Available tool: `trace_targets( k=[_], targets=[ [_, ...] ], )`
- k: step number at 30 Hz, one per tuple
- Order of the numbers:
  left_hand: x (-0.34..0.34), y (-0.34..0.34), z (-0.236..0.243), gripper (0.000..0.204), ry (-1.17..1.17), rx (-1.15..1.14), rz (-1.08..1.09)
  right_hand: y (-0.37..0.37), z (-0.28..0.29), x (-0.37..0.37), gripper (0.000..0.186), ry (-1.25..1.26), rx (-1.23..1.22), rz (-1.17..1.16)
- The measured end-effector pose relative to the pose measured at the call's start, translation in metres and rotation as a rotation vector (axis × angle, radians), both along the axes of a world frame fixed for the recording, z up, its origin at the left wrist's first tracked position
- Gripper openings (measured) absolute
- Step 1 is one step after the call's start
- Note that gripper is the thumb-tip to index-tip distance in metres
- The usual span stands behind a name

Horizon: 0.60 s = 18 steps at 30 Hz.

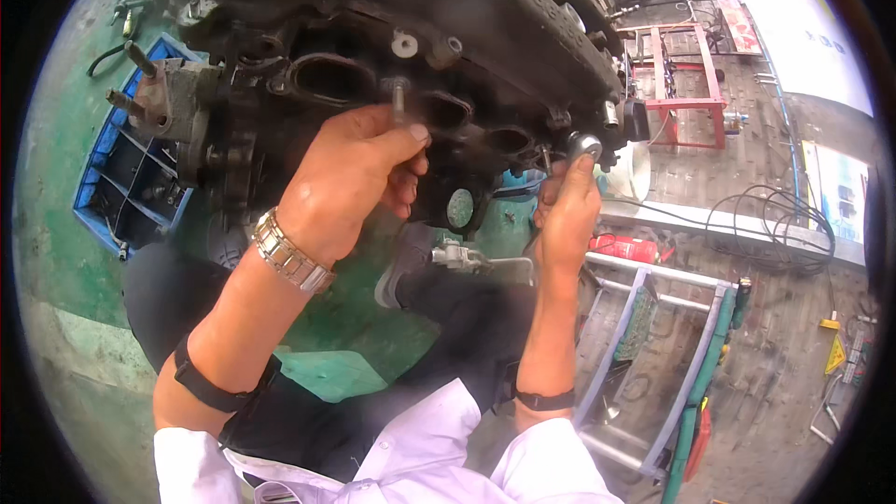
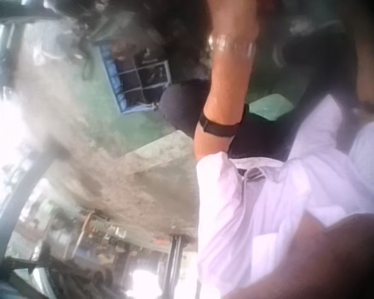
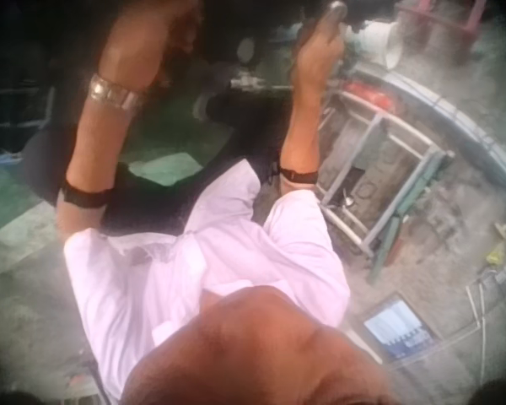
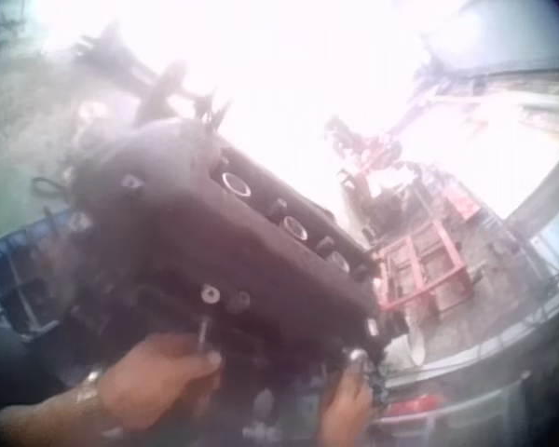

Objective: The person uses a ratchet to loosen and remove bolts from a car engine block. They remove each bolt by hand and place them aside, continuing to work on multiple bolt locations around the engine.

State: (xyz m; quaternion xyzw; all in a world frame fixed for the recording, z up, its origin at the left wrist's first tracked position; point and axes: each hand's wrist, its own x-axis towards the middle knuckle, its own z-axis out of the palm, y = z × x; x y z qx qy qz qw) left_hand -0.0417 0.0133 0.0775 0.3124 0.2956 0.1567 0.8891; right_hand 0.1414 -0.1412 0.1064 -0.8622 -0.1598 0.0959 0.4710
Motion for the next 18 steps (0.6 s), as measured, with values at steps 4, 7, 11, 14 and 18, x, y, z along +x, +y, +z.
trace_targets(
  k=[4,7,11,14,18],
  targets=[
    [-0.004,0.0,0.0,0.014,0.001,0.029,0.004,-0.004,0.005,0.008,0.04,0.01,0.01,0.066],
    [-0.01,0.003,0.0,0.014,0.002,0.061,0.028,-0.01,0.016,0.022,0.027,-0.047,0.022,0.136],
    [-0.018,0.007,-0.002,0.015,-0.022,0.066,0.066,-0.016,0.039,0.046,0.026,-0.013,-0.035,0.351],
    [-0.022,0.009,-0.004,0.014,-0.022,0.067,0.07,-0.014,0.059,0.065,0.026,-0.125,-0.174,0.52],
    [-0.026,0.013,-0.002,0.014,-0.02,0.064,0.081,-0.007,0.068,0.073,0.024,-0.131,-0.212,0.591]
  ],
)
